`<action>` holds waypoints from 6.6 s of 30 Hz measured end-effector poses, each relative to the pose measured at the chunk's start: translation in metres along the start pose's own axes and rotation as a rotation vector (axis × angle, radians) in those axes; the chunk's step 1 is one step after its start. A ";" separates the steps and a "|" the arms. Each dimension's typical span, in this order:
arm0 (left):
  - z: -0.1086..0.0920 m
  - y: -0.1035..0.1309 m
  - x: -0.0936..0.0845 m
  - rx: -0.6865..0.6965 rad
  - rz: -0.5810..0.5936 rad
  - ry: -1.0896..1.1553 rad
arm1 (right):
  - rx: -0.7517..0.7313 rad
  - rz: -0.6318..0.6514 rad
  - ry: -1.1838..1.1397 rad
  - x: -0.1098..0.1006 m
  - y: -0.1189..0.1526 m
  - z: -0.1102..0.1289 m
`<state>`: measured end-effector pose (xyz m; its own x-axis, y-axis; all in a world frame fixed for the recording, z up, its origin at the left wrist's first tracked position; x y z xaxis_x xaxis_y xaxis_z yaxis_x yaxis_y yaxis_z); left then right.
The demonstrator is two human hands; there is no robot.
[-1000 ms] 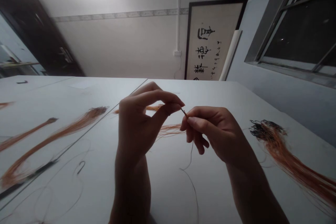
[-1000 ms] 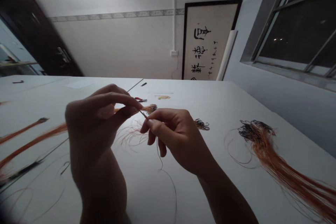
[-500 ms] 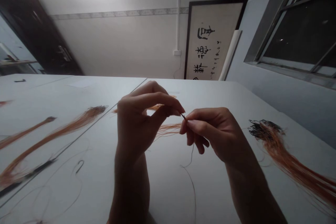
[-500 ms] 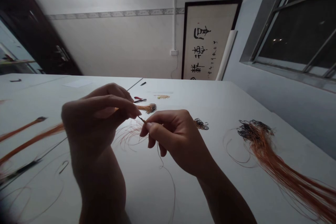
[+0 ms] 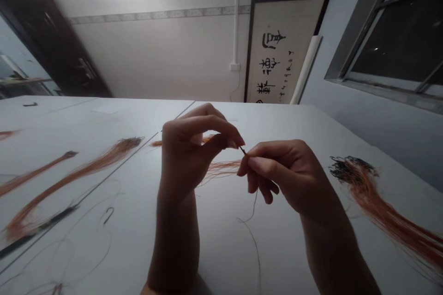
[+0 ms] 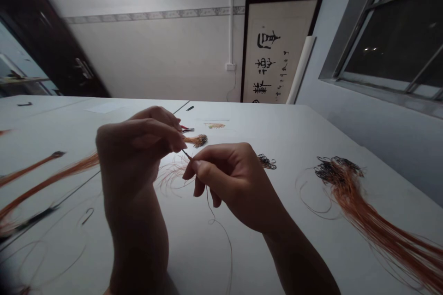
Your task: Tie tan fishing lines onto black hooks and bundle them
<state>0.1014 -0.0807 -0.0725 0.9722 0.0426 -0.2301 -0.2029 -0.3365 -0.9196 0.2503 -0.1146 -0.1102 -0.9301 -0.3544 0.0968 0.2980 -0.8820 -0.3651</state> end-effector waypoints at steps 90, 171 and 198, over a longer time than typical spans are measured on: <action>-0.009 0.002 -0.008 -0.006 0.033 -0.236 | 0.058 0.016 0.034 0.001 0.000 -0.001; -0.007 0.000 -0.005 -0.009 0.080 -0.282 | 0.065 0.075 0.058 -0.006 -0.004 -0.005; -0.009 -0.001 -0.005 0.016 0.074 -0.293 | 0.060 0.024 0.080 -0.005 -0.003 -0.002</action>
<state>0.0981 -0.0889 -0.0677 0.8803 0.2885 -0.3766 -0.2762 -0.3338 -0.9013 0.2534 -0.1091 -0.1115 -0.9358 -0.3522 0.0137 0.3310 -0.8913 -0.3098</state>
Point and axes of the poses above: each hand's wrist, its own y-axis away from the middle knuckle, its own x-axis out of the palm, z = x × y, the point moved 4 cm from there along -y, towards the middle knuckle, and after that the axes turned 7 degrees about -y, right-handed, at the moved point
